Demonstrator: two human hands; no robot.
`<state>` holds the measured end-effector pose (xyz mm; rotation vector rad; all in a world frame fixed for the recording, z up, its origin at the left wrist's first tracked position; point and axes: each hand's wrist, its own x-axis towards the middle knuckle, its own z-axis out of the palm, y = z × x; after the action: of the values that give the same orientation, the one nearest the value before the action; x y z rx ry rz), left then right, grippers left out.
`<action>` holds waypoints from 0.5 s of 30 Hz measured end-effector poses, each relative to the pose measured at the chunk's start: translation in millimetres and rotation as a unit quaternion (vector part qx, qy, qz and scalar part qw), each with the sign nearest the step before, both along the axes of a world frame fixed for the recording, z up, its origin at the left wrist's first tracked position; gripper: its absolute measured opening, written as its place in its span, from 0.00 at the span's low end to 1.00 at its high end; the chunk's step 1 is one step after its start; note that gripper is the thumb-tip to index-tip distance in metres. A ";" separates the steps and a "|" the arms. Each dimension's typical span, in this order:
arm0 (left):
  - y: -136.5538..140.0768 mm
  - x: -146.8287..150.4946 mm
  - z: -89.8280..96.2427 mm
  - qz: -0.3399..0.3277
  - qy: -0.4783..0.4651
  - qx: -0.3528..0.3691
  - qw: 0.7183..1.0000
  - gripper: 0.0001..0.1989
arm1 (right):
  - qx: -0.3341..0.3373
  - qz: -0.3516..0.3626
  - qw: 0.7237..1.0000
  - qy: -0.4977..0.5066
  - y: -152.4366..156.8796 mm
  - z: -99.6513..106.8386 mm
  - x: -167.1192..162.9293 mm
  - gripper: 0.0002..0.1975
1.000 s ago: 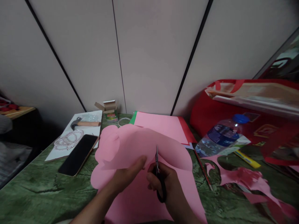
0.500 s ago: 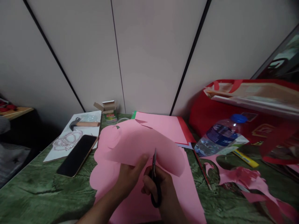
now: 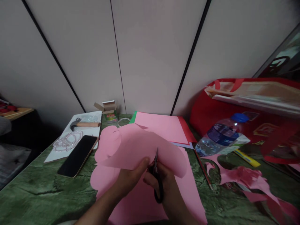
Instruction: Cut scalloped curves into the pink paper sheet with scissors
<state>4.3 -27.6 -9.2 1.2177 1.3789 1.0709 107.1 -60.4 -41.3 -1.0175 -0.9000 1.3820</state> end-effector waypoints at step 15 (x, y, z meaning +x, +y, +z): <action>0.0 -1.2 1.8 -0.018 -0.010 -0.003 1.000 0.09 | 0.012 0.019 1.000 -0.009 -0.3 0.5 0.4 0.10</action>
<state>3.1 -27.6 -7.5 1.2194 1.3407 1.0500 107.6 -60.8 -40.8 -1.0011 -0.9518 1.3929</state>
